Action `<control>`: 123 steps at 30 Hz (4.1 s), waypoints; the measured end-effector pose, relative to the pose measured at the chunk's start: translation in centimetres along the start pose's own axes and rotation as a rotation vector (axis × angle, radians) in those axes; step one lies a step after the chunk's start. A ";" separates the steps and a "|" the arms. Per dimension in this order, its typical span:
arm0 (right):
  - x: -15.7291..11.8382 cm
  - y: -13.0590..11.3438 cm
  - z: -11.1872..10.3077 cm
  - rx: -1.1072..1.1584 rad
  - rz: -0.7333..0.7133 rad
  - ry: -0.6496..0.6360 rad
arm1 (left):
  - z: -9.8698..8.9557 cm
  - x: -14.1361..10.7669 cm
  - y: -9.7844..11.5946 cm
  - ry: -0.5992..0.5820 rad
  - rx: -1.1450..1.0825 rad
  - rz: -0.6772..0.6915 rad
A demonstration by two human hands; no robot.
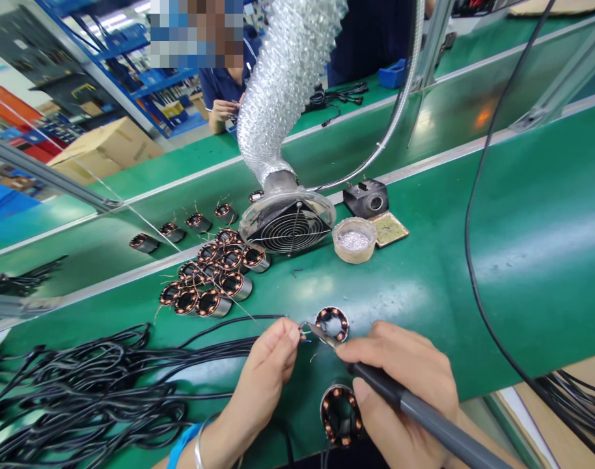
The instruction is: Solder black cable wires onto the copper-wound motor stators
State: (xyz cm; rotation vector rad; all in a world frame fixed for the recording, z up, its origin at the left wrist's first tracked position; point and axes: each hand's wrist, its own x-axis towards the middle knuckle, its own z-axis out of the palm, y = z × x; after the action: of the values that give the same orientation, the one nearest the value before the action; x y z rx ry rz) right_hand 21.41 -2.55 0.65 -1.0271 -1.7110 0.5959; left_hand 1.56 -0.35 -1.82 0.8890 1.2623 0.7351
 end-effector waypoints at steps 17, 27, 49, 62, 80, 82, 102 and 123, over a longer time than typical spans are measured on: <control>1.9 3.0 4.1 -0.002 -0.210 -0.116 | -1.4 0.1 0.6 -0.227 0.182 0.105; 0.5 2.9 4.2 -0.015 -0.158 -0.121 | -1.5 0.5 1.1 -0.262 0.129 0.038; 0.0 3.7 5.5 -0.100 -0.117 0.077 | 0.3 0.1 -0.1 0.010 -0.056 -0.035; 0.7 3.6 5.2 -0.094 -0.177 0.050 | 0.4 0.1 -0.2 0.023 -0.087 -0.026; -1.3 1.8 1.3 -0.070 -0.048 0.040 | 0.4 -0.4 -1.2 0.052 0.034 -0.001; -1.4 1.2 0.2 -0.053 0.012 0.003 | 0.4 -0.3 -1.1 0.049 0.030 -0.011; -1.2 0.2 -0.4 -0.007 0.080 -0.019 | 0.4 -0.3 -1.4 0.032 0.041 0.003; -1.9 -0.3 0.6 0.011 -0.080 -0.007 | 0.6 -0.4 -1.1 0.038 0.068 0.024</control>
State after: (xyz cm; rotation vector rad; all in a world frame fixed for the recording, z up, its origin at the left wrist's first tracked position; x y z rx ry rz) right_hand 21.02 -4.24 -0.26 -0.9449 -1.7451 0.5572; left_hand 2.03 -1.32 -2.56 0.9501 1.3188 0.7349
